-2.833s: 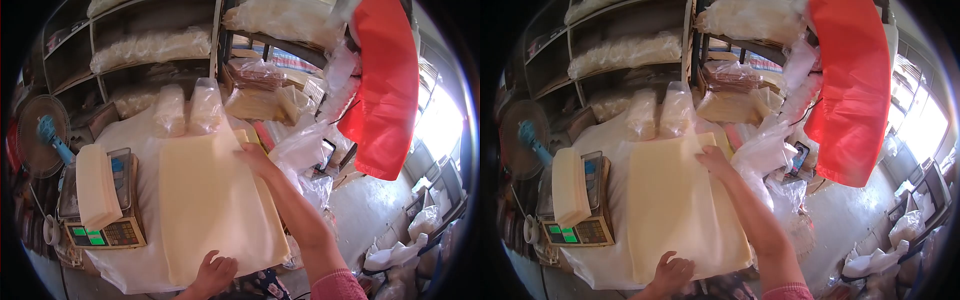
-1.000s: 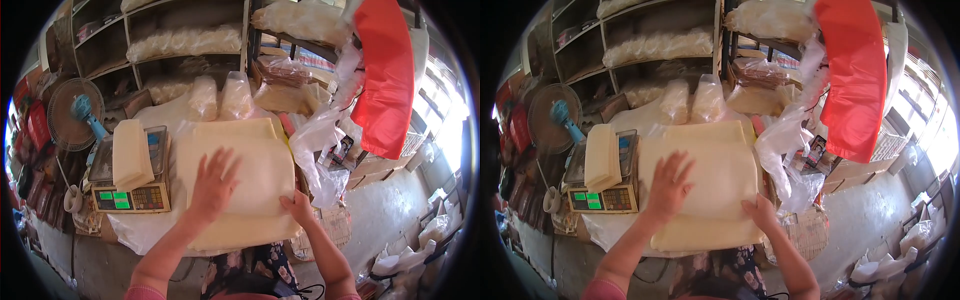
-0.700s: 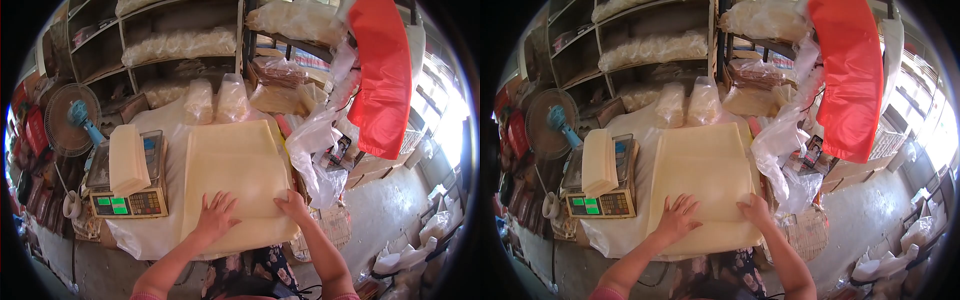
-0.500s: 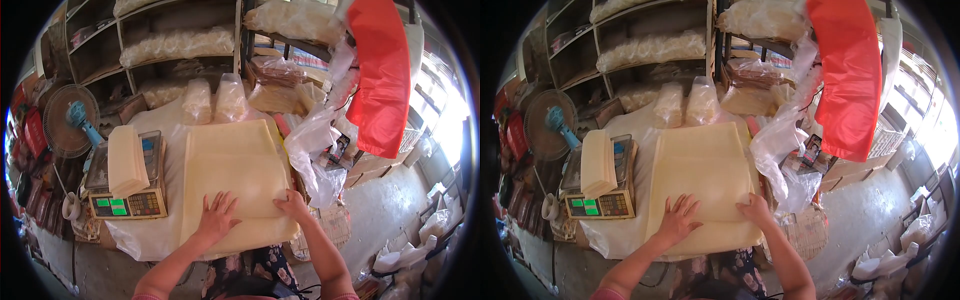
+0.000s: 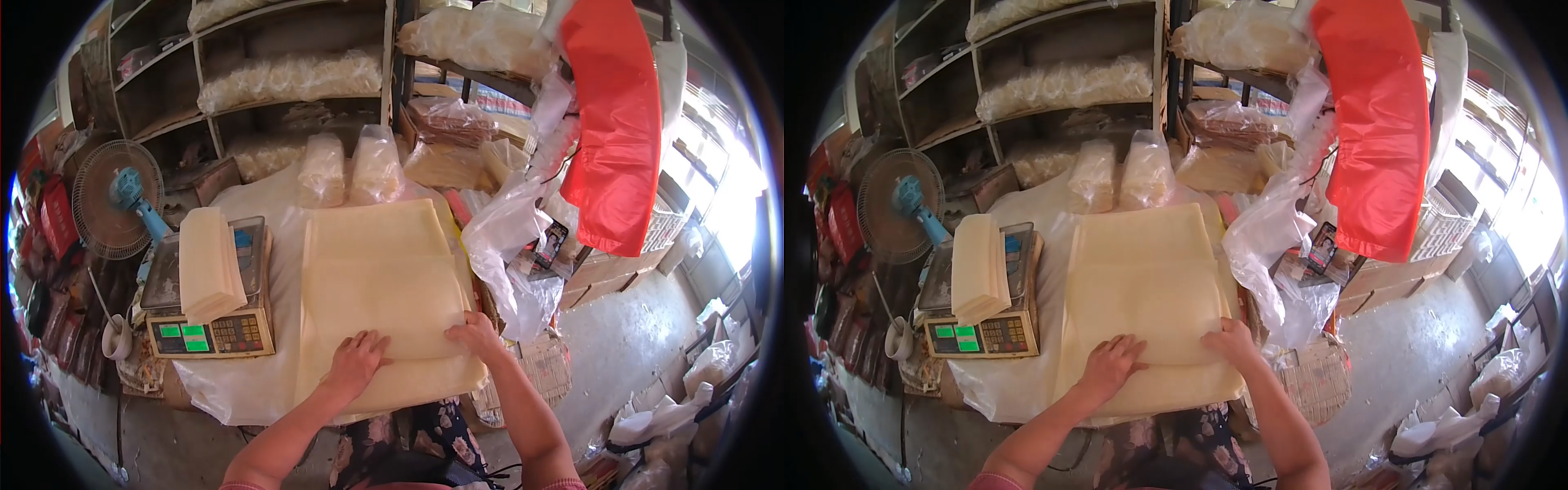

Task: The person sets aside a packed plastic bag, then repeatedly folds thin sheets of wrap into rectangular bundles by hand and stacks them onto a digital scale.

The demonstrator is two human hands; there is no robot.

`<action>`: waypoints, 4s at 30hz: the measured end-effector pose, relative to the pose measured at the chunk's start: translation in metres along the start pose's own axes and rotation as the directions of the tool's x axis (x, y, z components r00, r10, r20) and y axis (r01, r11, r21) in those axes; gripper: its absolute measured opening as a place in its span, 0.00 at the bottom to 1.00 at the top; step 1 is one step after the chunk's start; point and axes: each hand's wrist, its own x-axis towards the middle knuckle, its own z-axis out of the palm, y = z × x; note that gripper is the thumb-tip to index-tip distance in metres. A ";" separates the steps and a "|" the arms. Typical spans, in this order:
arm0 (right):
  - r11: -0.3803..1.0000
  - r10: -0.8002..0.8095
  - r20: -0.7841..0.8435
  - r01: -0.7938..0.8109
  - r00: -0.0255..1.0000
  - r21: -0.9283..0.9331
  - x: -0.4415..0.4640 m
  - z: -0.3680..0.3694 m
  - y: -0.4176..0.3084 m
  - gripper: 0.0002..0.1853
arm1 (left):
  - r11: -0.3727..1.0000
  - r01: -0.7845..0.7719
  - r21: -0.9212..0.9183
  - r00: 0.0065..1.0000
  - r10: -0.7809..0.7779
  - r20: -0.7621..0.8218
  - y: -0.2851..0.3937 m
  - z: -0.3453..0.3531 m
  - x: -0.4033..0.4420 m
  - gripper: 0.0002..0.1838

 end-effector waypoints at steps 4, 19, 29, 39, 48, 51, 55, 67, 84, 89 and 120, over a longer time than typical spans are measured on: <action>0.992 -0.061 -0.166 0.042 0.984 -0.116 -0.013 0.000 -0.013 0.18 | 0.999 -0.039 0.038 0.999 0.041 -0.036 0.000 0.006 -0.001 0.20; 0.461 -0.596 0.112 0.453 0.795 -0.763 -0.020 0.080 0.002 0.27 | 0.968 -0.108 0.228 0.989 0.128 -0.072 0.011 0.008 -0.014 0.20; 0.416 -0.608 0.110 0.433 0.786 -0.800 -0.014 0.083 0.006 0.27 | 0.997 0.074 -0.029 0.997 -0.073 0.020 -0.011 -0.070 -0.043 0.23; 0.422 -0.553 0.124 0.406 0.824 -0.811 -0.016 0.080 0.003 0.28 | 0.997 0.075 0.001 0.961 -0.073 0.265 -0.041 -0.097 -0.101 0.25; 0.448 -0.544 0.103 0.393 0.833 -0.803 -0.020 0.080 0.000 0.28 | 0.963 0.173 -0.207 0.850 -0.040 0.525 -0.040 -0.132 -0.090 0.32; 0.439 -0.573 0.099 0.408 0.813 -0.800 -0.020 0.081 0.001 0.27 | 0.947 0.133 -0.294 0.838 0.051 0.543 -0.054 -0.136 -0.092 0.28; 0.447 -0.573 0.104 0.416 0.813 -0.792 -0.021 0.080 -0.001 0.28 | 0.977 -0.076 -0.198 0.873 0.161 0.461 -0.067 -0.122 -0.092 0.21; 0.423 -0.565 0.129 0.421 0.815 -0.802 -0.021 0.081 -0.001 0.27 | 0.913 0.127 -0.388 0.991 -0.137 0.003 -0.071 -0.091 -0.057 0.04; 0.444 -0.599 0.104 0.437 0.794 -0.782 -0.021 0.079 -0.002 0.26 | 0.816 0.402 -0.415 0.856 -0.496 -0.146 -0.083 -0.022 -0.019 0.07; 0.447 -0.595 0.105 0.437 0.797 -0.781 -0.022 0.079 -0.003 0.26 | 0.917 0.305 -0.257 0.905 -0.363 -0.222 -0.087 -0.014 -0.015 0.08; 0.324 -0.714 0.383 0.761 0.587 -0.562 -0.060 0.156 -0.071 0.40 | 0.979 -0.117 0.166 0.976 0.082 0.203 -0.036 -0.093 -0.013 0.15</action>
